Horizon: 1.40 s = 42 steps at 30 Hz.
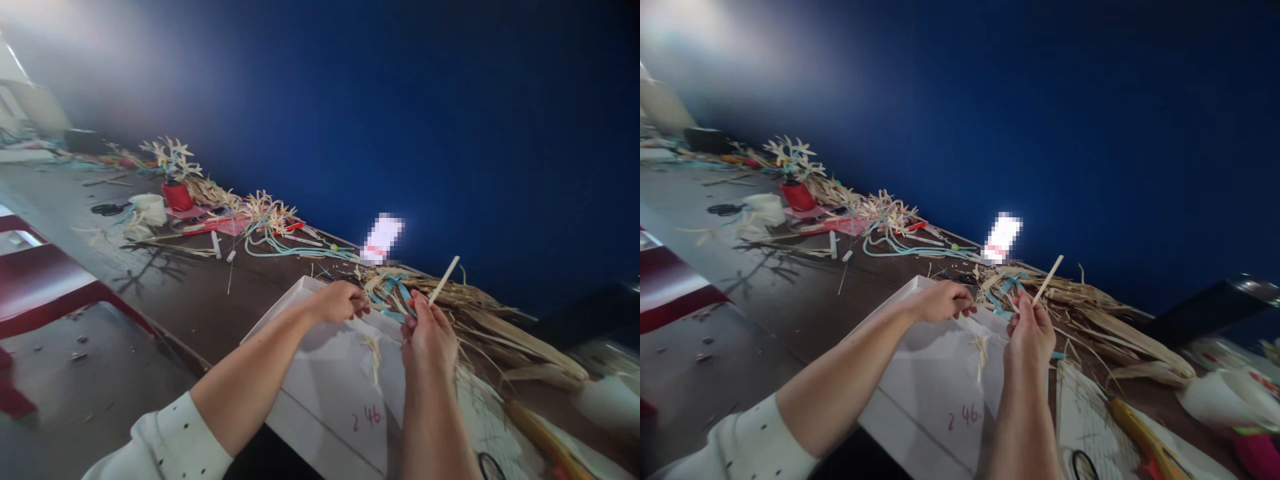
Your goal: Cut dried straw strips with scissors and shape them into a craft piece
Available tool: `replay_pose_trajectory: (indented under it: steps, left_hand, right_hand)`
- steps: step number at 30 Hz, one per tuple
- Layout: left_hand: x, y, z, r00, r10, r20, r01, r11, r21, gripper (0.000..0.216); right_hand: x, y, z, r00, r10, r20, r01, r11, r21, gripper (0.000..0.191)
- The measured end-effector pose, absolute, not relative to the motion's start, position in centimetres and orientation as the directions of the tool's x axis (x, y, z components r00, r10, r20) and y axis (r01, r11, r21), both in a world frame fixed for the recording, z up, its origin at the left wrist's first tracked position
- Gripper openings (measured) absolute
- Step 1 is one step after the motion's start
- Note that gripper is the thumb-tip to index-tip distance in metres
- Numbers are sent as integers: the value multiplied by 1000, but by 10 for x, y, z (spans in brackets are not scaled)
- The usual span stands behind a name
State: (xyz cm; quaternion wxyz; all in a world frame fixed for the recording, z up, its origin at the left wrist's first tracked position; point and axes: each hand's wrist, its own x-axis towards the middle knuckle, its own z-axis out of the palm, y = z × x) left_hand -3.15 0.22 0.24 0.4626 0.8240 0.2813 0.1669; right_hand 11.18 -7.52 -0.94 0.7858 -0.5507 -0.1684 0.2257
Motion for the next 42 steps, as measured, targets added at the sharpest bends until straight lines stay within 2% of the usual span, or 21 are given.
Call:
replay_pose_trajectory:
  steps: [5, 10, 13, 18, 21, 28, 42]
  left_hand:
    - [-44, 6, 6, 891, 417, -181, 379, -461, 803, 22]
    - [-44, 5, 9, 855, 375, -357, 513, -518, 684, 20]
    - [-43, 5, 11, 843, 380, -382, 537, -553, 637, 25]
    - [-45, 6, 10, 838, 449, -309, 526, -516, 676, 13]
    - [-46, 10, 5, 822, 510, -254, 522, -497, 693, 15]
    - [-38, 12, 2, 682, 723, -109, 682, -574, 452, 18]
    - [-30, 8, -14, 738, 671, 71, 604, -705, 372, 24]
  right_hand:
    - [116, -75, -11, 863, 503, 51, -130, 318, -939, 35]
    - [112, -75, -10, 840, 537, 72, -129, 327, -936, 33]
    - [110, -75, -9, 838, 542, 66, -130, 316, -940, 31]
    - [110, -75, -9, 829, 556, 57, -148, 318, -937, 30]
    - [110, -75, -9, 830, 555, 51, -158, 322, -933, 30]
    - [109, -75, -8, 825, 563, 52, -161, 322, -933, 29]
    - [109, -74, -8, 816, 576, 45, -172, 317, -933, 28]
